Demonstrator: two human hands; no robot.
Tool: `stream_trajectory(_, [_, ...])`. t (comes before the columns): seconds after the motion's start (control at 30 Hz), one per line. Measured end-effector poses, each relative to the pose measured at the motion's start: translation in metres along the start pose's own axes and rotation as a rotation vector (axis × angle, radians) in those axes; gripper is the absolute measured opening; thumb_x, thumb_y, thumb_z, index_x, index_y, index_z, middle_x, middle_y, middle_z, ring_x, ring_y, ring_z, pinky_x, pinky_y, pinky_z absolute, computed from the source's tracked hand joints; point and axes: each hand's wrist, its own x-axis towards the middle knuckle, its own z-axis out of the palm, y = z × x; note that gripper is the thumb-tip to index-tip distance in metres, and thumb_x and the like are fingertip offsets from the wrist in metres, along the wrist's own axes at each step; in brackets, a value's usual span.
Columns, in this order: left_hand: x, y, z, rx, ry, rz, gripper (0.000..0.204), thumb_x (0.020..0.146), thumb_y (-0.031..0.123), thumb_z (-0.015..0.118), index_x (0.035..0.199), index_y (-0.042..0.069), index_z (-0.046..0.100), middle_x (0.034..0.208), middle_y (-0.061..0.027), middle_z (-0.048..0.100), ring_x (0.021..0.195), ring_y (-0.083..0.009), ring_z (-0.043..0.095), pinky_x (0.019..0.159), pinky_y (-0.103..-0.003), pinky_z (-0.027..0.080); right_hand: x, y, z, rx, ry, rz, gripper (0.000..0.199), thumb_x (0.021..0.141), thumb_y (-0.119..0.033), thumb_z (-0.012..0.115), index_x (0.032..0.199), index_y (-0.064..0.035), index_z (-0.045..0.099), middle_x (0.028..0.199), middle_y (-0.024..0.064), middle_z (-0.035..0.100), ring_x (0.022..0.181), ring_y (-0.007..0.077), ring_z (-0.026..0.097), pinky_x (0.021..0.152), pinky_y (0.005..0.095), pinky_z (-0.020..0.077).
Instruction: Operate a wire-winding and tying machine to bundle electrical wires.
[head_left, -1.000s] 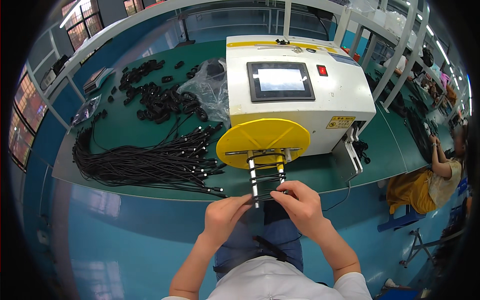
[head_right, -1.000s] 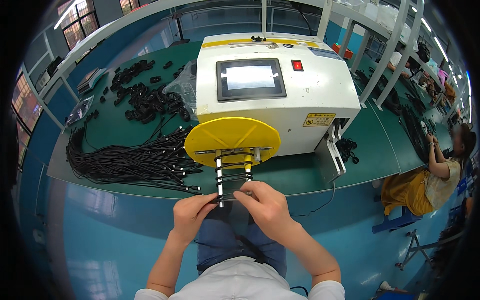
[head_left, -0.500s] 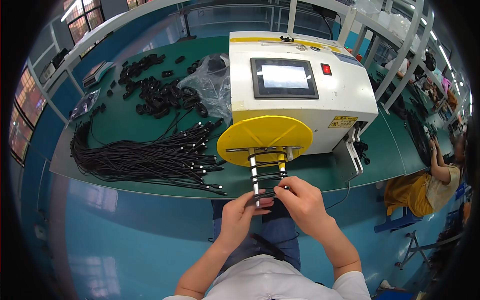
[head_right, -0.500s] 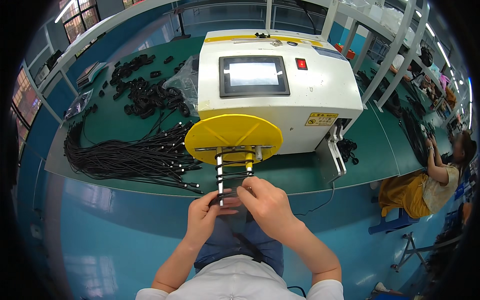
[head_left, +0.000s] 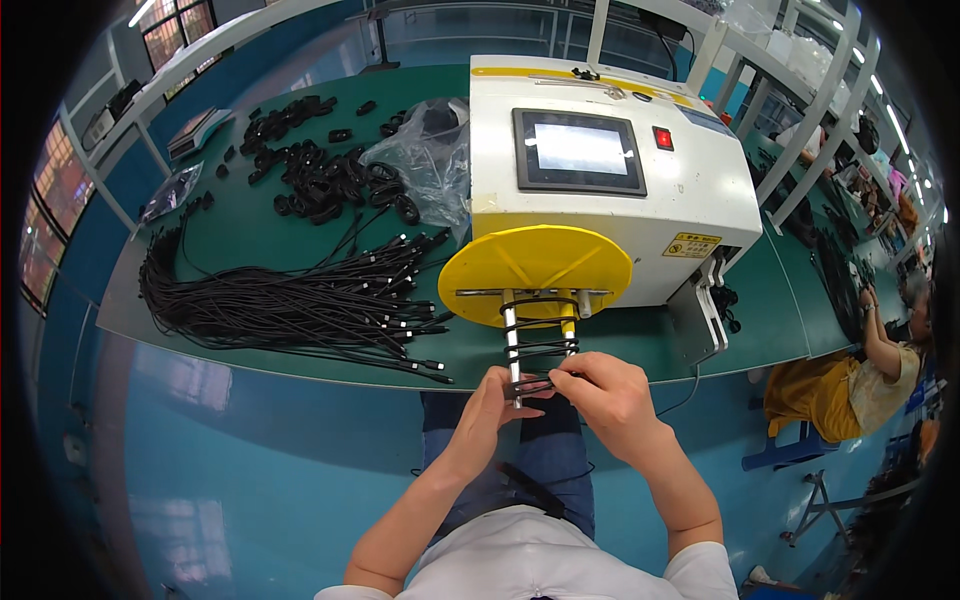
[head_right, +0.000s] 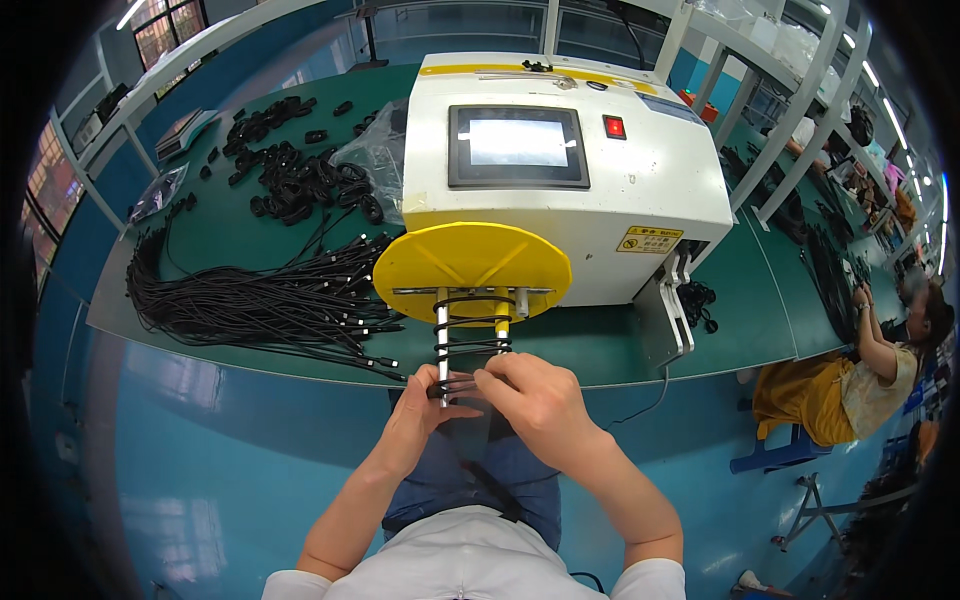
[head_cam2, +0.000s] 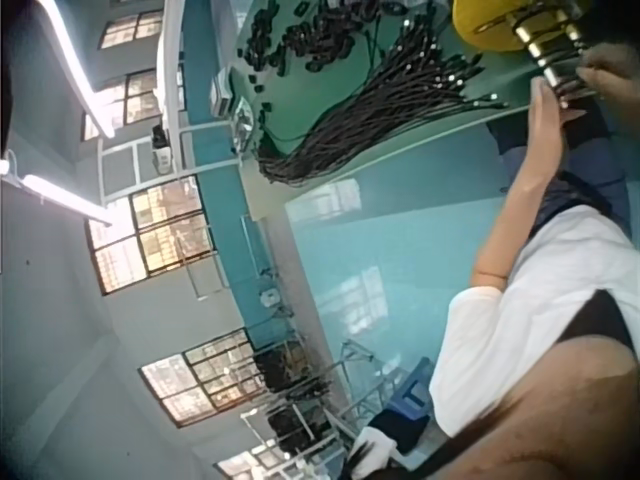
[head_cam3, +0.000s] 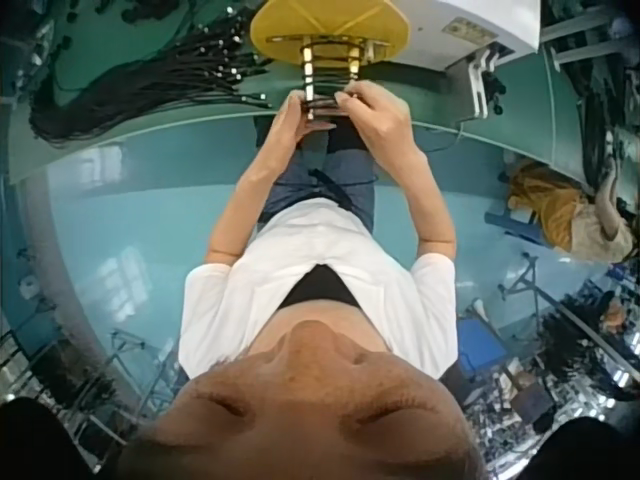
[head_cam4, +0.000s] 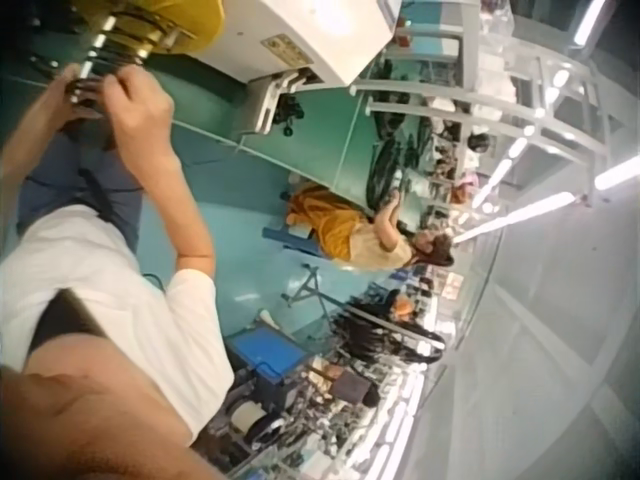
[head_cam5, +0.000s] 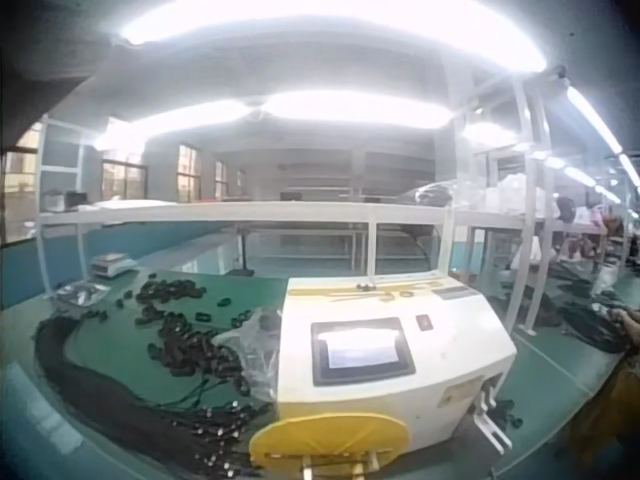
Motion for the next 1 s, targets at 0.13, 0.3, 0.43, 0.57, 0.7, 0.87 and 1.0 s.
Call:
stream_trajectory(0.13, [-0.006, 0.008, -0.012, 0.053, -0.030, -0.057, 0.073, 0.093, 0.064, 0.021, 0.121, 0.001, 0.044, 0.121, -0.0135, 0.052, 0.112, -0.0230, 0.053, 0.092, -0.041, 0.046, 0.000, -0.001, -0.001, -0.021, -0.020, -0.020, 0.022, 0.065, 0.002, 0.067, 0.087, 0.0004, 0.063, 0.078, 0.0102, 0.060, 0.064, 0.0223, 0.060, 0.052, 0.0302, 0.0489])
stream_trajectory(0.3, [-0.018, 0.041, -0.014, 0.344, 0.297, 0.080, 0.065, 0.093, 0.055, 0.040, 0.125, -0.001, 0.044, 0.119, -0.0146, 0.053, 0.112, -0.0257, 0.054, 0.094, -0.041, 0.044, -0.003, 0.001, 0.001, -0.075, -0.021, -0.041, 0.021, 0.067, 0.002, 0.066, 0.088, 0.0009, 0.062, 0.078, 0.0104, 0.060, 0.065, 0.0225, 0.060, 0.052, 0.0302, 0.0490])
stream_trajectory(0.43, [-0.016, 0.077, 0.037, 1.473, 0.283, 0.543, 0.064, 0.082, 0.028, 0.065, 0.132, -0.003, 0.040, 0.124, -0.0185, 0.052, 0.120, -0.0317, 0.049, 0.097, -0.040, 0.042, -0.006, 0.003, 0.001, -0.045, 0.012, -0.034, 0.021, 0.067, 0.002, 0.066, 0.088, 0.0014, 0.062, 0.080, 0.0100, 0.059, 0.065, 0.0223, 0.060, 0.052, 0.0305, 0.0487])
stream_trajectory(0.57, [0.018, 0.043, 0.032, 1.778, 0.212, 0.592, 0.059, 0.079, 0.011, 0.063, 0.132, -0.004, 0.042, 0.131, -0.0219, 0.048, 0.125, -0.0349, 0.044, 0.098, -0.040, 0.042, -0.004, -0.001, 0.002, -0.028, 0.025, 0.034, 0.022, 0.068, 0.002, 0.067, 0.089, 0.0015, 0.062, 0.082, 0.0092, 0.057, 0.064, 0.0218, 0.059, 0.052, 0.0309, 0.0480])
stream_trajectory(0.7, [0.024, 0.029, 0.027, 1.733, 0.232, 0.640, 0.055, 0.078, 0.005, 0.058, 0.130, -0.004, 0.045, 0.133, -0.0231, 0.045, 0.125, -0.0358, 0.045, 0.095, -0.039, 0.045, -0.010, 0.001, 0.002, 0.002, 0.050, 0.111, 0.022, 0.068, 0.002, 0.069, 0.090, 0.0012, 0.063, 0.082, 0.0084, 0.055, 0.063, 0.0212, 0.058, 0.052, 0.0308, 0.0474])
stream_trajectory(0.87, [0.029, 0.025, 0.034, 1.718, 0.268, 0.620, 0.053, 0.077, 0.003, 0.057, 0.129, -0.001, 0.048, 0.132, -0.0229, 0.047, 0.119, -0.0380, 0.050, 0.086, -0.036, 0.051, -0.007, -0.002, 0.003, -0.035, 0.062, 0.142, 0.023, 0.069, 0.001, 0.071, 0.090, 0.0012, 0.062, 0.080, 0.0085, 0.054, 0.063, 0.0210, 0.058, 0.052, 0.0306, 0.0473])
stream_trajectory(1.0, [0.023, 0.041, 0.039, 1.666, 0.250, 0.659, 0.044, 0.080, 0.002, 0.056, 0.124, 0.001, 0.053, 0.123, -0.0204, 0.054, 0.112, -0.0334, 0.056, 0.082, -0.034, 0.054, -0.006, 0.004, 0.001, -0.008, 0.032, 0.094, 0.022, 0.068, 0.001, 0.072, 0.088, 0.0007, 0.062, 0.080, 0.0088, 0.055, 0.064, 0.0218, 0.058, 0.053, 0.0312, 0.0477])
